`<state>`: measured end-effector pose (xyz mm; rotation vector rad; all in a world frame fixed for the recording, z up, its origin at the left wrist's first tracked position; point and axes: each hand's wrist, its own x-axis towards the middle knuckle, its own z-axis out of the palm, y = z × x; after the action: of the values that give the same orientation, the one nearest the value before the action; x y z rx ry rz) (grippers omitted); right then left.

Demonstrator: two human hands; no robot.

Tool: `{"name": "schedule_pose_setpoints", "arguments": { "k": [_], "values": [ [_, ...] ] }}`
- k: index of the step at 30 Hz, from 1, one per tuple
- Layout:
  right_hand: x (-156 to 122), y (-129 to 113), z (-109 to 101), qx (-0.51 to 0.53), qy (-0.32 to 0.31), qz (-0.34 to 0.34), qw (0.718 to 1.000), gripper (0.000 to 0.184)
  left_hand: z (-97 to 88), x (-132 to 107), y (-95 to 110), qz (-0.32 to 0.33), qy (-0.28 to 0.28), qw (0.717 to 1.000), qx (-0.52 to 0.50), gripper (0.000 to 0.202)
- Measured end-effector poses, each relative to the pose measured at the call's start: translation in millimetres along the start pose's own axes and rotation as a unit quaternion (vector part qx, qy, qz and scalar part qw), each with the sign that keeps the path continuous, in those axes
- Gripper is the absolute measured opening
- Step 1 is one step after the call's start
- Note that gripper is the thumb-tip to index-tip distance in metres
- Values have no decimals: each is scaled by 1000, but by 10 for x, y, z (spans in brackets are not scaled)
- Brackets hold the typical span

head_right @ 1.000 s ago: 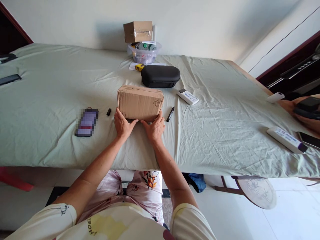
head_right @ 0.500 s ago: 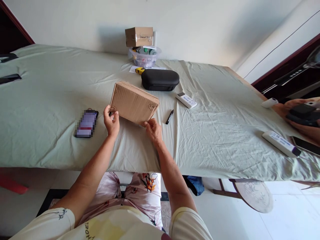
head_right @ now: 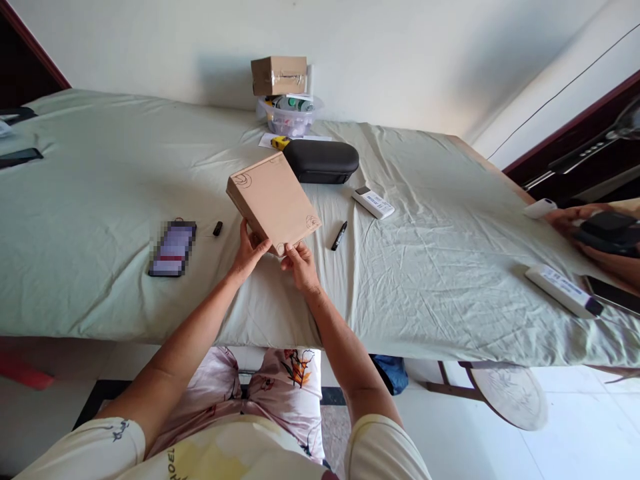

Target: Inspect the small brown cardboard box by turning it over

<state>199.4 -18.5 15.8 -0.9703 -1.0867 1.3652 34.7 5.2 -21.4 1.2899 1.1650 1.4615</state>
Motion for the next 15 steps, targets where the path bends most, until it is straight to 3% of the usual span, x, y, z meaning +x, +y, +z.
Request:
{"name": "schedule_pose_setpoints", "arguments": {
  "k": [5, 9, 15],
  "values": [
    [-61, -17, 56, -7, -41, 0, 999, 63, 65, -85, 111, 56, -11, 998, -25, 129],
    [-68, -27, 82, -54, -30, 1, 998, 62, 47, -94, 191, 49, -12, 998, -24, 135],
    [55, -56, -88, -55, 106, -6, 993, 73, -38, -20, 182, 24, -11, 999, -19, 137]
  ]
}}
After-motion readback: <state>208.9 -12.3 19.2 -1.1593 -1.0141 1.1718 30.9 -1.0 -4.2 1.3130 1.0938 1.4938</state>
